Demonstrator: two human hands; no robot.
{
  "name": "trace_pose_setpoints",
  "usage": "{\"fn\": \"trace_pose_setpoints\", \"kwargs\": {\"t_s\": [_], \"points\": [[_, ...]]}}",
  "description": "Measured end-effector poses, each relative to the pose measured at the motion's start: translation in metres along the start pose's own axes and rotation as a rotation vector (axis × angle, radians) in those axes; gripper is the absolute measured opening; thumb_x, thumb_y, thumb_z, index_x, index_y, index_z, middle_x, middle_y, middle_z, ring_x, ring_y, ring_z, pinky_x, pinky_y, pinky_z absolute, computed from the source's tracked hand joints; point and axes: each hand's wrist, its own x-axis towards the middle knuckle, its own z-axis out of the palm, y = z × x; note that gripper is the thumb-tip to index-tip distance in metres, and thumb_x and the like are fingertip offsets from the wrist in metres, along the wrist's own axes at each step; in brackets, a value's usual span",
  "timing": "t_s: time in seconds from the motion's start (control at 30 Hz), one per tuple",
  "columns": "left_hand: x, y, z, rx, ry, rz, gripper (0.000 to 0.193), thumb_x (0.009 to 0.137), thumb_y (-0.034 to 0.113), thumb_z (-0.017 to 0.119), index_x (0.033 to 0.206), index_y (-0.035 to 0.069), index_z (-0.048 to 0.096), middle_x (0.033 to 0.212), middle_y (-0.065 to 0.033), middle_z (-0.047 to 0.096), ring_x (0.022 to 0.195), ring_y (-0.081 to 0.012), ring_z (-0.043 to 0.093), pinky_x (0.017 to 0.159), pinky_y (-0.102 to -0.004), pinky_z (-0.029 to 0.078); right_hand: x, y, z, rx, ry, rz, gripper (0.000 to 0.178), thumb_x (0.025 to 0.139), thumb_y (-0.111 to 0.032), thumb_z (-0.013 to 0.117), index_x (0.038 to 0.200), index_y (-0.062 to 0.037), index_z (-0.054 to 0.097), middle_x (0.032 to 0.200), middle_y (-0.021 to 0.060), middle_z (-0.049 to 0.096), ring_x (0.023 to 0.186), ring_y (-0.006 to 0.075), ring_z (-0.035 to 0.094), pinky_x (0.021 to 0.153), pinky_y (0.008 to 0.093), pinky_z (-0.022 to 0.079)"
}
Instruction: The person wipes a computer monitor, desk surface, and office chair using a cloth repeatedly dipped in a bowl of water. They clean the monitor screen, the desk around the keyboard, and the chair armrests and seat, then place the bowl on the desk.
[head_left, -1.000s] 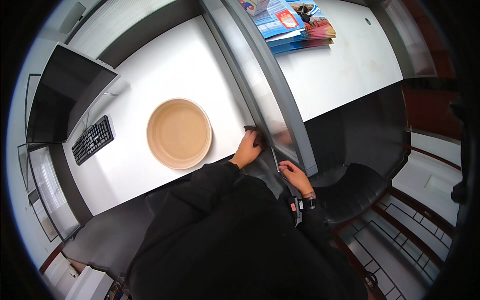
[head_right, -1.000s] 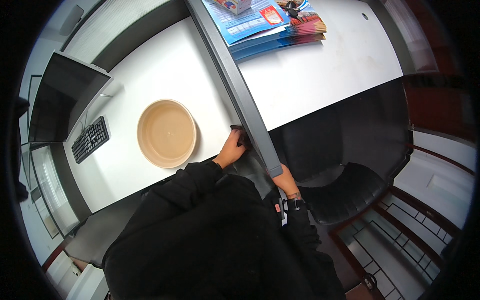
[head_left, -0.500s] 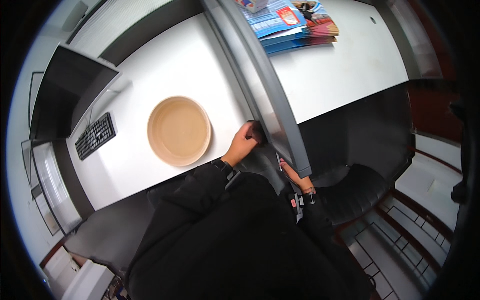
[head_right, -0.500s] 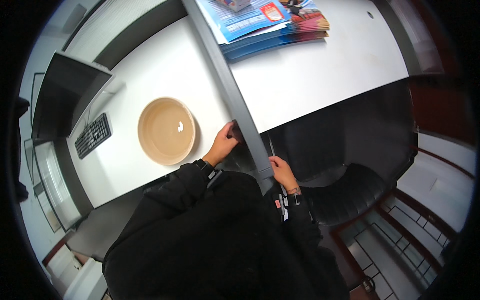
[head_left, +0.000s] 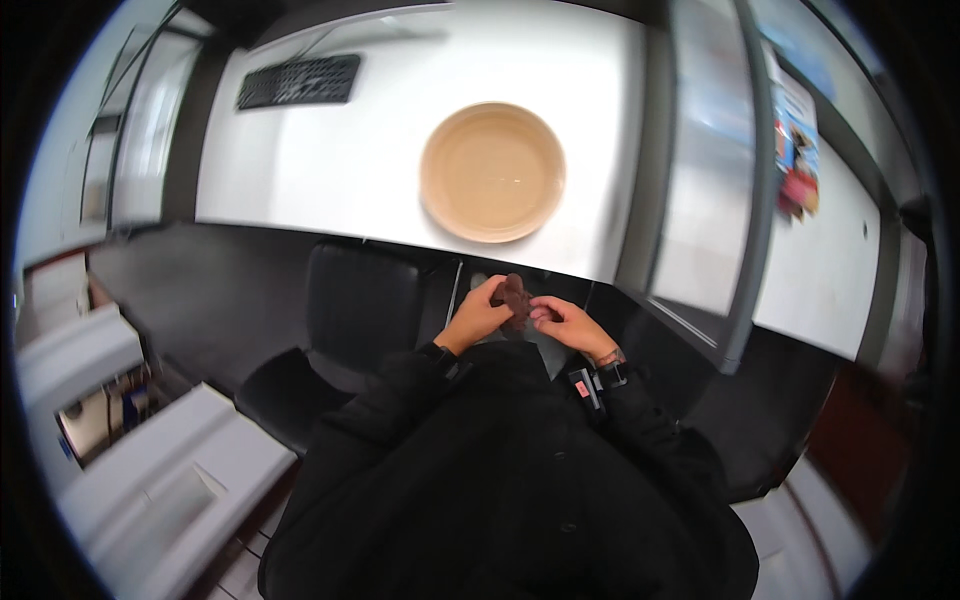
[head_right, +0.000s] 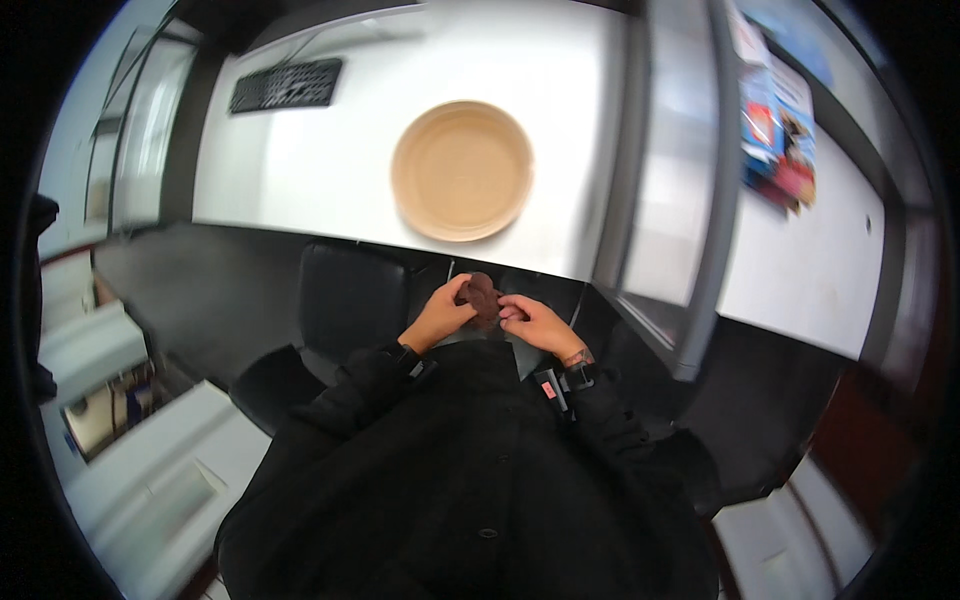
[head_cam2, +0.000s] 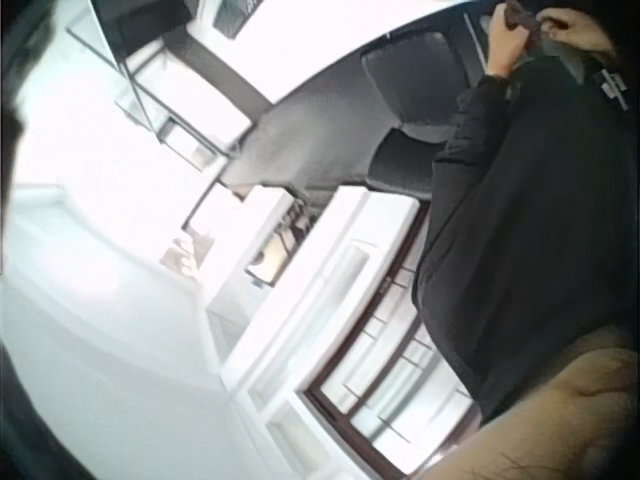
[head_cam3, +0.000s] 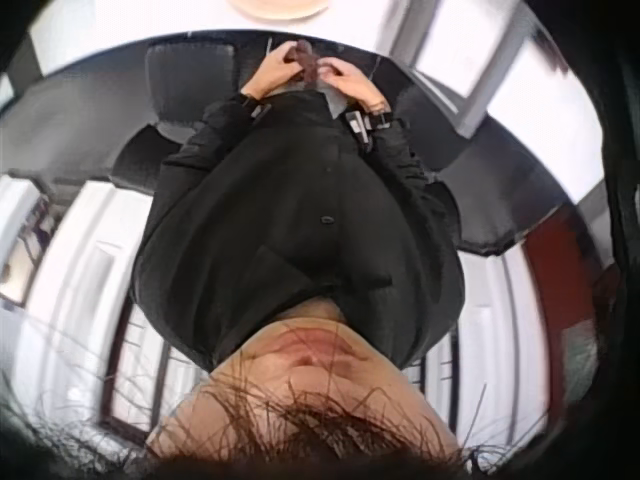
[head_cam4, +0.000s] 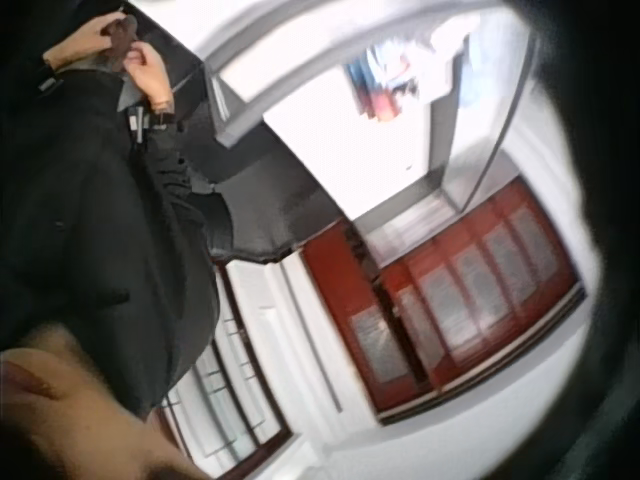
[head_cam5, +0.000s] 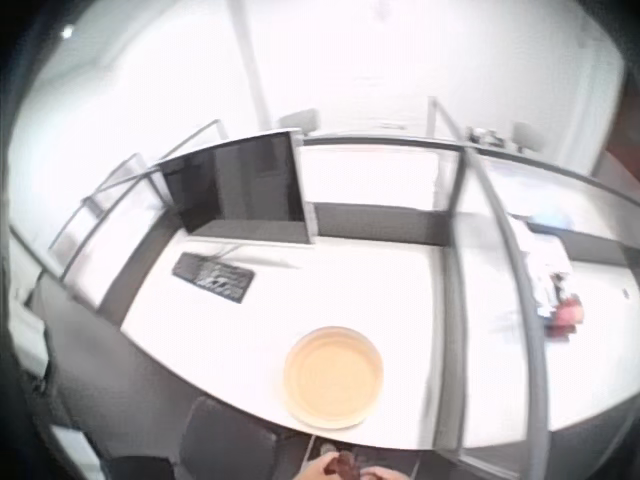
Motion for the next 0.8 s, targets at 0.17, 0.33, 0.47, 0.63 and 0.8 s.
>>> {"fn": "trace_pose_setpoints", "kwargs": {"t_s": [0.17,0.33,0.47,0.63,0.8], "points": [[-0.059,-0.005,0.008,-0.085,0.214,0.035,0.031,0.087,0.007,0.058,0.115,0.002,0.047,0.101,-0.0029,0.056,0.089,-0.0090,0.056,0.077,-0.0258,0.048,-0.002,-0.043,0.043,-0.082,-0.229,-0.106,0.080,0.074,-0.017,0.074,0.139,-0.0043,0.030,0.128,0.0099,0.044,0.119,0.0217,0.045,0.100,0.0325,0.037],[-0.124,-0.020,0.026,-0.361,0.270,0.110,0.041,0.088,0.008,0.058,0.124,0.002,0.040,0.108,-0.0045,0.054,0.096,-0.0094,0.054,0.080,-0.0256,0.047,-0.011,-0.038,0.088,-0.185,-0.201,-0.115,0.065,0.077,-0.015,0.072,0.132,-0.0032,0.039,0.123,0.0085,0.050,0.113,0.0169,0.048,0.097,0.0294,0.039],[-0.202,-0.048,0.025,-0.266,0.321,0.236,0.049,0.088,0.011,0.059,0.130,0.001,0.036,0.115,-0.0105,0.055,0.101,-0.0140,0.055,0.086,-0.0283,0.045,-0.032,-0.031,0.136,-0.165,-0.297,0.047,0.046,0.077,-0.007,0.066,0.120,-0.0023,0.050,0.104,0.0013,0.057,0.094,0.0090,0.055,0.081,0.0239,0.045],[-0.301,-0.086,0.014,-0.150,0.804,0.219,0.036,0.087,0.010,0.057,0.121,0.001,0.047,0.109,-0.0095,0.059,0.094,-0.0143,0.058,0.082,-0.0272,0.046,-0.030,-0.036,0.205,-0.260,-0.300,-0.002,0.029,0.077,-0.007,0.063,0.105,-0.0039,0.055,0.089,-0.0012,0.057,0.078,0.0059,0.053,0.067,0.0210,0.044],[-0.402,-0.125,-0.014,-0.516,1.326,0.244,0.019,0.090,0.010,0.052,0.108,0.004,0.053,0.091,-0.0074,0.063,0.071,-0.0100,0.057,0.056,-0.0221,0.046,-0.002,-0.053,0.255,-0.348,-0.324,0.119,0.029,0.082,-0.015,0.061,0.108,-0.0022,0.056,0.092,0.0013,0.060,0.081,0.0064,0.054,0.069,0.0226,0.044]]}}
